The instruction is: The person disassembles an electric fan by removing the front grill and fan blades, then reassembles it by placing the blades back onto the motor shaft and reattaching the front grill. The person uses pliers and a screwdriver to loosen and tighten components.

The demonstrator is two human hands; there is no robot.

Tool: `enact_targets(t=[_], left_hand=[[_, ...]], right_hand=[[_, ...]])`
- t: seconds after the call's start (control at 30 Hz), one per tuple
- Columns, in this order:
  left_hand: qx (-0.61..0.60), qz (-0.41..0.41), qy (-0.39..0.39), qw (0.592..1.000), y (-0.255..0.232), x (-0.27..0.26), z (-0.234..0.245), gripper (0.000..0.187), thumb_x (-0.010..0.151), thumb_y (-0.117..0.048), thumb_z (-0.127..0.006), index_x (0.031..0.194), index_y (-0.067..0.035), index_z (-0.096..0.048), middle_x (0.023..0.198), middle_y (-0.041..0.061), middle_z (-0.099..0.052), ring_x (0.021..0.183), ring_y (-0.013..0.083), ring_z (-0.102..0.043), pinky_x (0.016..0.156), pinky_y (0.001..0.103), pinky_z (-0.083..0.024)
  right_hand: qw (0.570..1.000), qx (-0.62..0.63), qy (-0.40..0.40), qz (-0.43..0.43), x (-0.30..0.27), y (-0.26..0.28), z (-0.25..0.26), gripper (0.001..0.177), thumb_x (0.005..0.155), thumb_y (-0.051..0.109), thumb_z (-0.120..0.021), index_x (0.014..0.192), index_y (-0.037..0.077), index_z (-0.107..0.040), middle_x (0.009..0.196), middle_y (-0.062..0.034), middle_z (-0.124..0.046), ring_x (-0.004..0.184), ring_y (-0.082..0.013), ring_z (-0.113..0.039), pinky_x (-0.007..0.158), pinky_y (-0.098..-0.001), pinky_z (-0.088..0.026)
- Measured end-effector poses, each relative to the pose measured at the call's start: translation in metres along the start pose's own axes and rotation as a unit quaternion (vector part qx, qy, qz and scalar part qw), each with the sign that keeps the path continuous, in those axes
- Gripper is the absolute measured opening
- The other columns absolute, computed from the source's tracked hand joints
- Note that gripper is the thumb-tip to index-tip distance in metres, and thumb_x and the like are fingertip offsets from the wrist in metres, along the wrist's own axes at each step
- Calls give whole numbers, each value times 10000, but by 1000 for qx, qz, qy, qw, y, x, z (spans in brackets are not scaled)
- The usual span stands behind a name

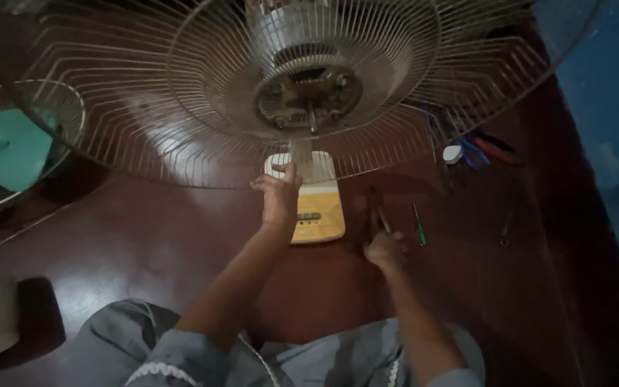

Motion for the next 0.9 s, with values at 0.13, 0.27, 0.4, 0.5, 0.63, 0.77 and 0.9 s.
enact_targets(t=[0.13,0.27,0.4,0.5,0.63,0.77,0.9], left_hand=[[-7,-27,24,999,1,2,-3,600,894,-334,-709,1372,-51,-480,1352,205,-460,863,421,-715,735,460,-616],[8,-36,6,999,5,-1,-2,709,880,-368,-710,1442,-54,-413,1399,229,-431,882,390,-711,751,444,-612],[-23,-34,-17,999,13,-9,4,721,905,-371,-710,1477,-56,-404,1436,243,-415,963,416,-696,823,460,-598],[-110,-57,9,992,20,-20,10,824,909,-425,-712,1548,-109,-298,1507,285,-331,1117,474,-624,947,491,-536],[-287,-64,38,955,37,-38,11,880,899,-443,-729,1569,-259,-190,1594,259,-174,1379,550,-360,1128,529,-376],[-460,-41,55,885,51,-33,3,974,828,-337,-798,1600,-250,-212,1629,190,-205,1462,498,-290,1177,529,-353],[-557,-15,26,830,65,-31,12,861,818,-138,-759,1556,-193,-320,1587,171,-315,1416,526,-311,1085,519,-429]], right_hand=[[858,504,78,59,35,-25,-15,414,859,280,-706,1187,36,-645,1170,-149,-611,1082,-321,-563,958,-498,-475],[717,678,151,-59,11,-43,-25,278,890,297,-647,1003,49,-590,934,-167,-636,836,-343,-607,718,-501,-544],[701,700,135,-14,-50,-43,1,235,868,194,-561,1040,34,-571,935,-187,-634,838,-343,-651,703,-512,-577],[707,692,145,9,-88,-30,18,297,833,75,-504,1110,-6,-574,982,-187,-664,883,-332,-669,754,-503,-589],[684,713,155,6,-123,-16,21,358,821,67,-489,1147,-69,-548,1016,-197,-675,925,-324,-686,817,-508,-590],[671,727,145,13,-136,-11,25,342,815,49,-506,1133,-58,-575,999,-201,-672,940,-329,-671,855,-508,-571],[649,747,136,42,-137,-8,33,294,788,41,-508,1058,-28,-598,973,-181,-684,937,-330,-668,841,-516,-566]])
Point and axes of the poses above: each hand's wrist, its own x-axis towards the middle knuckle, its own z-axis out of the back of the hand, y = z × x, the point moved 7 cm from there along x, towards the middle knuckle
